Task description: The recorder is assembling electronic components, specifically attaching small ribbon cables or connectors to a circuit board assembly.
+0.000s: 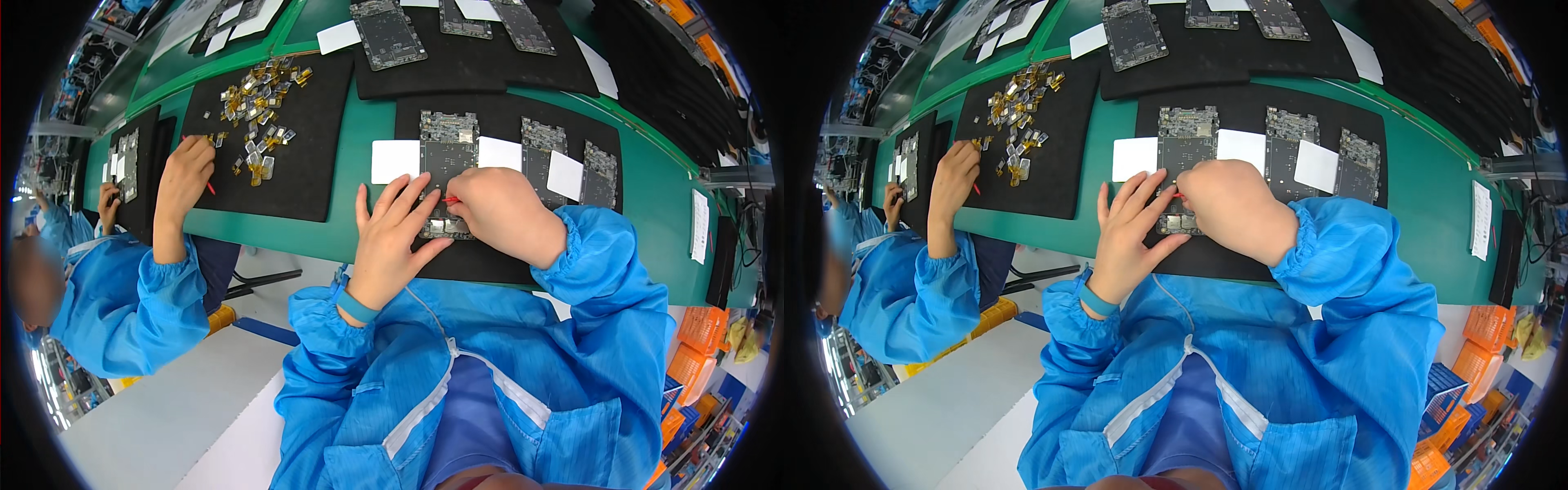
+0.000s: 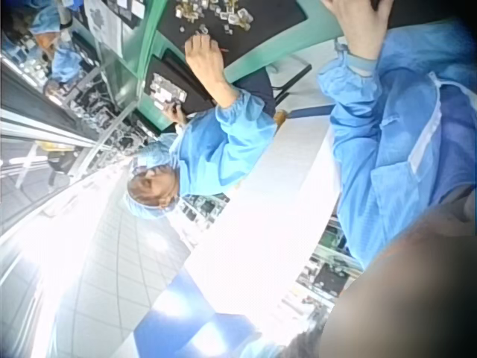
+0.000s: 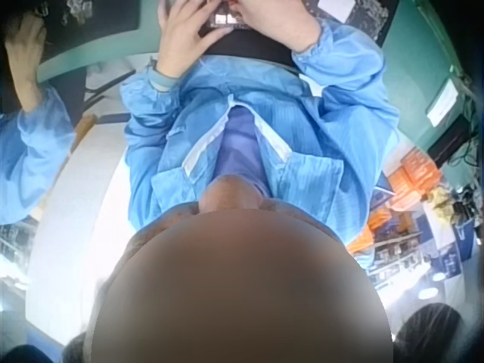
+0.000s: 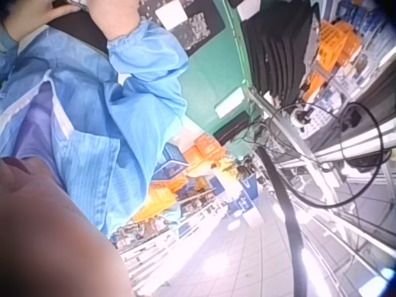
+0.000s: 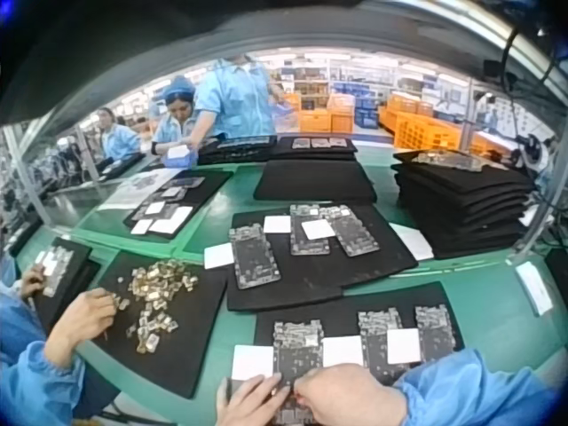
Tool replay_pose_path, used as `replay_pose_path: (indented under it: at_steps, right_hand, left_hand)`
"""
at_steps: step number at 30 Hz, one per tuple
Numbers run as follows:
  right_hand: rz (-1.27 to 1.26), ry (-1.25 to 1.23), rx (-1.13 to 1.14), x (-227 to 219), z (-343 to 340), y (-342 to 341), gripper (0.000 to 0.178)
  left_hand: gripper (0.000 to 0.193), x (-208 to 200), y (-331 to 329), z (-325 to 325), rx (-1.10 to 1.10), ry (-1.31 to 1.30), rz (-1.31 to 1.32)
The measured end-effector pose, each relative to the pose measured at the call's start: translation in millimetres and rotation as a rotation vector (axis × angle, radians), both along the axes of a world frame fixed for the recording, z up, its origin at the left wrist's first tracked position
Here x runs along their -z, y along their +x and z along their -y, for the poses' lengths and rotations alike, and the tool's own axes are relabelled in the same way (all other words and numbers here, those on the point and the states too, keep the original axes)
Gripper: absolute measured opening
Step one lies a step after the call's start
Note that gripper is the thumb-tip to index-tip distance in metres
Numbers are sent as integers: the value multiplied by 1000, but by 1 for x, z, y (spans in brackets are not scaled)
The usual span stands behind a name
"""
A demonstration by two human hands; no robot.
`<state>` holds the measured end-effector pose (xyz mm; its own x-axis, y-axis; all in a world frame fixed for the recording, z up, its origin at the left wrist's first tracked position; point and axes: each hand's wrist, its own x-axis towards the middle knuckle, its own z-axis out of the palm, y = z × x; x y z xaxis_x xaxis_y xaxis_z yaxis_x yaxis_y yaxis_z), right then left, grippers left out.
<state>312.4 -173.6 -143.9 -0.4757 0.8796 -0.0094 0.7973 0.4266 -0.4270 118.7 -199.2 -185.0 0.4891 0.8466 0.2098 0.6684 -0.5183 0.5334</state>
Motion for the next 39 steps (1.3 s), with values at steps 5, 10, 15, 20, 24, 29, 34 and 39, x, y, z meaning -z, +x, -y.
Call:
replay_pose_path:
  at_steps: [5,10,15,20,24,29,34,39]
  right_hand:
    - [79,-90,-58,-5,-1,-2,12]
    - [-119,-122,-40,-4,-1,9,12]
    - [-215,-10,-15,-10,9,22,13]
    - [-27,4,-70,-10,13,20,17]
    - [-14,22,-99,-8,12,18,15]
    - [-81,109,-87,-7,15,19,12]
    - [-35,121,-127,-4,19,17,14]
    - [55,275,-206,2,27,8,10]
  left_hand:
    - [61,0,-1,-1,-1,4,1]
    - [61,-1,-1,-1,0,10,-21]
    - [52,-9,-8,-7,80,-49,-10]
    - [37,-10,-13,-18,133,10,-7]
    - [36,-5,-8,-35,172,76,-42]
    - [39,-2,-1,-41,188,101,-33]
    - [42,0,1,-39,176,153,-63]
    - [42,2,0,-39,180,189,-118]
